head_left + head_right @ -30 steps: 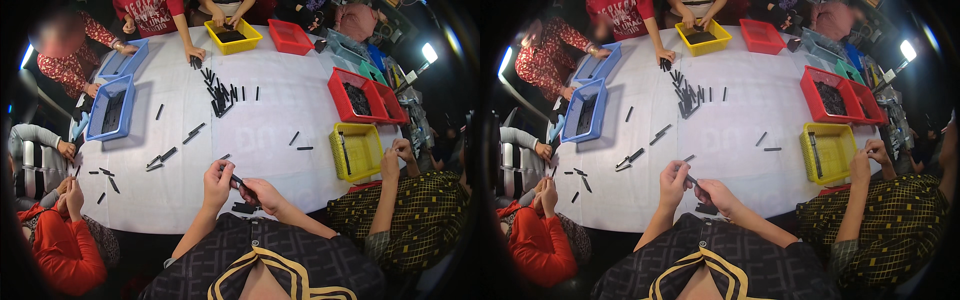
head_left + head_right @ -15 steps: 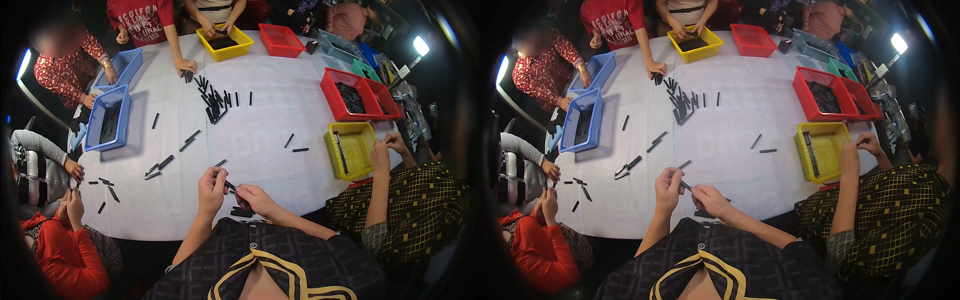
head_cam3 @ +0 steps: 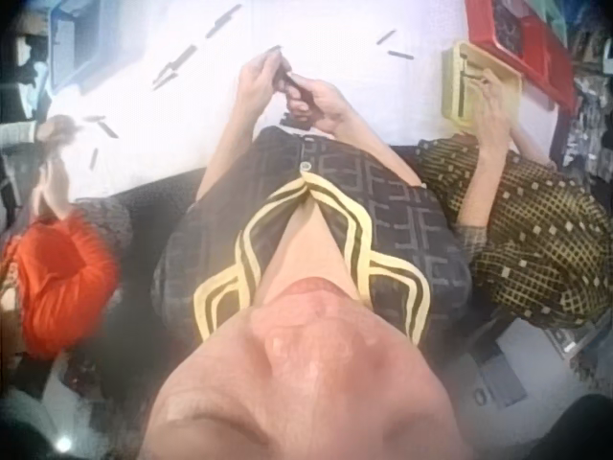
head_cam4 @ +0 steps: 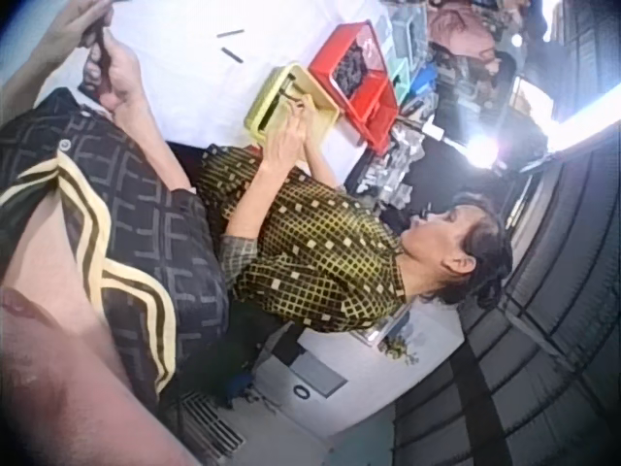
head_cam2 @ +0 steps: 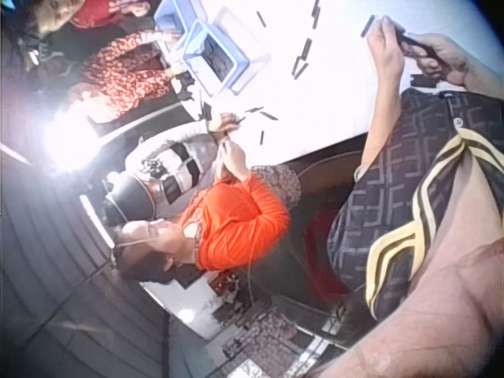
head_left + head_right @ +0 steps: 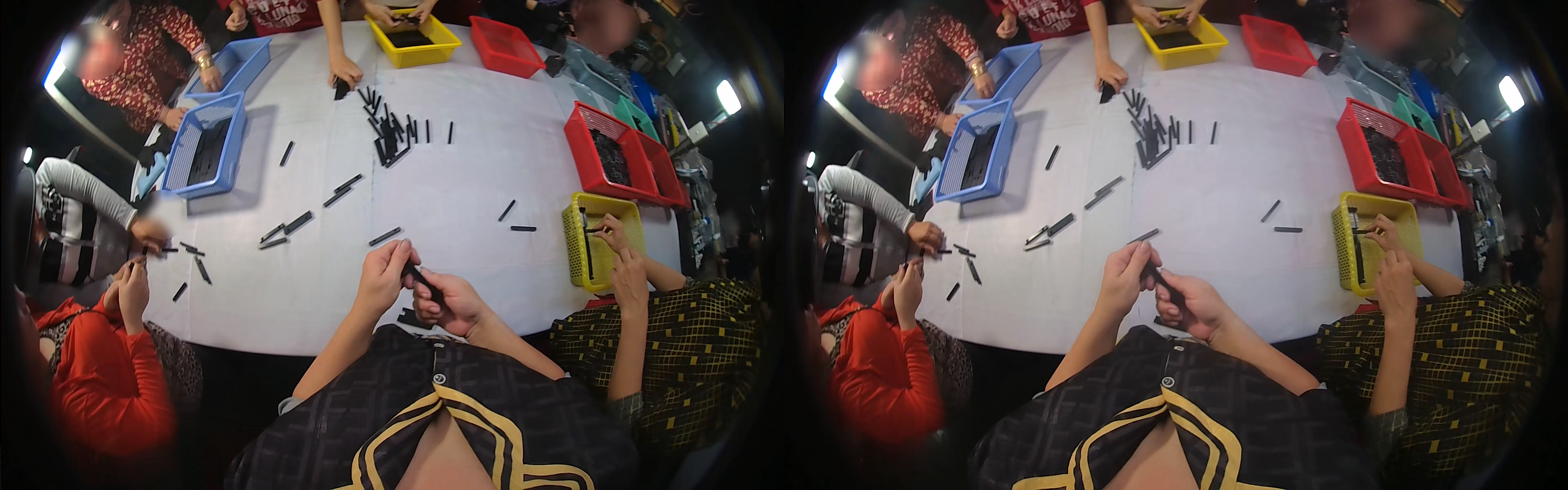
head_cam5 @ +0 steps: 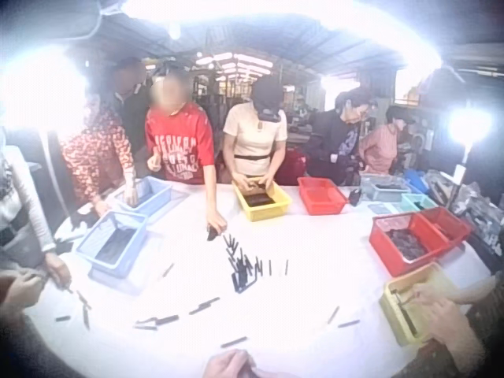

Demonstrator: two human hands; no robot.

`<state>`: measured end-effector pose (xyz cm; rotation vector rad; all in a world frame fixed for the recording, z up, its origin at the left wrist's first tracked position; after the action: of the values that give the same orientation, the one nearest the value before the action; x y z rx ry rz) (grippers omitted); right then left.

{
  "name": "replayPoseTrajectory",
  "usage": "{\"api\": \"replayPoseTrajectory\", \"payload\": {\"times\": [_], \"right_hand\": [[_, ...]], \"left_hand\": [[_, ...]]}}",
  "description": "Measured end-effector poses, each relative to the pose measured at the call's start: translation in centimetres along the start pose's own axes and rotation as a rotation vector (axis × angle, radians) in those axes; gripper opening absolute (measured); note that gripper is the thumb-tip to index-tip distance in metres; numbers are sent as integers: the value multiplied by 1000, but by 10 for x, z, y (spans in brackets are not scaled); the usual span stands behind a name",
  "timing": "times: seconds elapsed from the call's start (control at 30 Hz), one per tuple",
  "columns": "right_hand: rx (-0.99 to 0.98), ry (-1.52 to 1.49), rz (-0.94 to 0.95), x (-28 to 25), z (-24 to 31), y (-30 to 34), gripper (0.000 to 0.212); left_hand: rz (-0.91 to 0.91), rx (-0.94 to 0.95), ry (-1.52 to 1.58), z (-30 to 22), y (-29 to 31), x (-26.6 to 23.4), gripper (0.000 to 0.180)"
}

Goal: The person repeatedly picks up small black plastic components from a table and joins two pieces together by hand. They place the assembled units into a yellow basket. Other people at the table perform the same task.

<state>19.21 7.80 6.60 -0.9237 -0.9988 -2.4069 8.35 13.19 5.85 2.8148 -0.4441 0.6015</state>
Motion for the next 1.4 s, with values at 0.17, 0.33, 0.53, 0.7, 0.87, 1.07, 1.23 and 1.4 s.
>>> {"api": "replayPoseTrajectory", "payload": {"times": [0.17,0.33,0.53,0.7,0.87,1.07,1.23,1.4], "right_hand": [[-39,-51,21,0,-4,3,39],[-45,-106,55,-2,-5,2,39],[-61,10,-64,-2,-4,2,41],[-108,201,-208,-4,-3,5,36],[-141,182,-153,-3,-2,5,33],[-189,274,-187,-3,-2,8,31],[-217,377,-213,-3,2,11,29],[-232,397,-246,-7,-2,11,28]], "left_hand": [[45,-96,119,-5,3,0,43],[82,-139,246,-5,3,-2,45],[90,-119,186,0,2,-5,37],[8,-115,105,-3,3,-10,37],[18,-84,148,0,3,-12,36],[75,-12,189,1,4,-15,35],[77,-10,187,4,4,-14,34],[100,-12,173,6,5,-15,33]]}}
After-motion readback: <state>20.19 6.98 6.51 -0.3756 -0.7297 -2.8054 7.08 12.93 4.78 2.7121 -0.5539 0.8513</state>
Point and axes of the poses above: each hand's wrist, its own y-axis away from the middle knuckle, its own x-axis out of the palm, z = x × y, the point moved 4 cm from there along -y, towards the middle knuckle, and after that the axes turned 8 degrees about y, right-handed, at the moved point
